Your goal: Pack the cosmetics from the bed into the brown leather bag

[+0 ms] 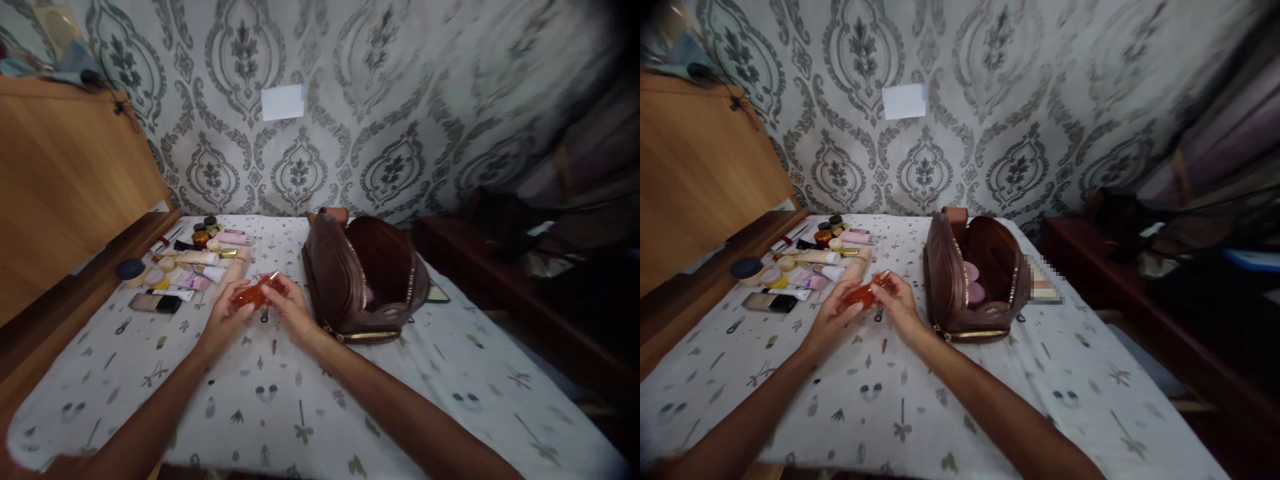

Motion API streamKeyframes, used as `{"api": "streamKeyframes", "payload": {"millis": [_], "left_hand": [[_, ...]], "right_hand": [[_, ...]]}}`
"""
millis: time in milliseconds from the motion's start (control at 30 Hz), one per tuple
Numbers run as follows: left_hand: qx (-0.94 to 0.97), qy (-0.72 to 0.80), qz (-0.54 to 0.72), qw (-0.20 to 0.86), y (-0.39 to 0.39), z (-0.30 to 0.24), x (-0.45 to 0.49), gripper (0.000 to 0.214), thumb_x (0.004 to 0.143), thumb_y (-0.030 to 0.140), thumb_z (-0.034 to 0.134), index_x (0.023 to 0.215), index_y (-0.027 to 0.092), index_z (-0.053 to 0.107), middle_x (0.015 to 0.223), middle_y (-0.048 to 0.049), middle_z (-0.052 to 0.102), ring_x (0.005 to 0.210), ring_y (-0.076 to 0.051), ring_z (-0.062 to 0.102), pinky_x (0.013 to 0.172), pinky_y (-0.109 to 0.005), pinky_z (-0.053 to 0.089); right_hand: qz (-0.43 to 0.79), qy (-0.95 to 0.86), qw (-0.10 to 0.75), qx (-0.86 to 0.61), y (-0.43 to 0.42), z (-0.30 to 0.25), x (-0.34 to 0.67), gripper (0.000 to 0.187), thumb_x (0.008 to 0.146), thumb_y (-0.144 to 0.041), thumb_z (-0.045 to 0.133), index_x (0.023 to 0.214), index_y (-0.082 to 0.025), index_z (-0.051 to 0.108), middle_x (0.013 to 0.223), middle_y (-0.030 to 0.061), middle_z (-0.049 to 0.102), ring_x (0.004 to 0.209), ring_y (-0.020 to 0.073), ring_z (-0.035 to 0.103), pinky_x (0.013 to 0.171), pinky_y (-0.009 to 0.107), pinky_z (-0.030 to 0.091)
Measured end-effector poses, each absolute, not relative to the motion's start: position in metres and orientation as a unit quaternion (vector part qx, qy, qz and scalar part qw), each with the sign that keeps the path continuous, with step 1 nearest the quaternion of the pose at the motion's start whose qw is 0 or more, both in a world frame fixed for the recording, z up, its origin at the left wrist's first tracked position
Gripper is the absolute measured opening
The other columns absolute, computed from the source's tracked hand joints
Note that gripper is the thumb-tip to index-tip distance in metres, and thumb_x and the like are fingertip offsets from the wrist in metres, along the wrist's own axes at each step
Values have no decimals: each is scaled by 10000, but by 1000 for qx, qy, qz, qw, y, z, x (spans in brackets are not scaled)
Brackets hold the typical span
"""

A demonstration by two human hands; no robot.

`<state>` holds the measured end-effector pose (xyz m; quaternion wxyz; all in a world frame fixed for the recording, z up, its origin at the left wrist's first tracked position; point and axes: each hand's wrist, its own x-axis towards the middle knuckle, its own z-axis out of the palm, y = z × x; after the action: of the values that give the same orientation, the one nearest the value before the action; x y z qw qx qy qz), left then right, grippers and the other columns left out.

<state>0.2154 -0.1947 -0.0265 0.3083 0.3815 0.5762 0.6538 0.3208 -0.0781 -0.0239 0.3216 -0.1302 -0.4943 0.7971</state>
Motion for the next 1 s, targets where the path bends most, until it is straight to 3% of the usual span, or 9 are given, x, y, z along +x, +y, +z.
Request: {"api": "streamKeyframes", "payload": {"millis": [200,333,433,533,667,767,900,1000], "left_hand": [[395,578,636,325,-197,-19,227,619,786,460,742,1289,194,497,1328,-135,613,1134,-298,647,873,-394,589],[438,621,581,292,-197,-29,230,538,829,458,693,1267,200,516,1250,-114,660,1145,-283,644,909,-392,572],[518,663,505,190,-196,-33,234,332,923,416,567,1166,191,581,1125,-101,692,1078,-259,666,862,-378,581],[632,643,430,42,-194,-19,247,252,969,310,498,1181,204,584,1106,-95,688,1018,-237,674,829,-367,583],[790,494,330,-153,-180,22,281,295,951,117,498,1238,125,568,1156,-139,677,1162,-251,599,976,-387,522],[836,403,264,-265,-158,45,309,286,923,69,535,1202,43,593,1165,-169,684,1223,-287,557,1066,-448,450],[820,415,200,-340,-126,48,341,319,934,100,496,1227,18,592,1220,-185,665,1266,-297,522,1107,-510,391],[788,491,167,-333,-112,36,354,314,935,139,476,1191,23,615,1219,-202,653,1307,-333,482,1130,-592,325]], "right_hand": [[721,-603,326,-98,-75,2,331,358,666,-439,789,813,-197,571,735,-36,569,630,105,501,595,222,444],[693,-628,341,-98,-74,28,346,385,667,-460,797,817,-203,552,733,-37,562,633,107,502,598,229,453],[678,-629,369,-92,-68,50,368,389,690,-475,791,835,-206,550,755,-27,574,652,116,523,568,226,449],[644,-640,409,-93,-54,72,399,400,703,-489,796,829,-205,543,769,-21,578,664,116,538,566,227,455],[562,-673,465,-125,-32,99,441,392,732,-489,789,858,-196,562,739,-26,565,605,102,514,533,226,440],[500,-696,488,-164,-17,111,466,374,744,-476,787,840,-197,558,716,-30,559,591,106,517,527,232,440],[436,-738,475,-200,1,115,486,372,750,-478,771,824,-199,537,738,-18,583,631,130,554,550,249,456],[361,-786,437,-245,10,114,495,311,764,-428,741,827,-189,553,730,-13,599,637,137,555,567,253,446]]}}
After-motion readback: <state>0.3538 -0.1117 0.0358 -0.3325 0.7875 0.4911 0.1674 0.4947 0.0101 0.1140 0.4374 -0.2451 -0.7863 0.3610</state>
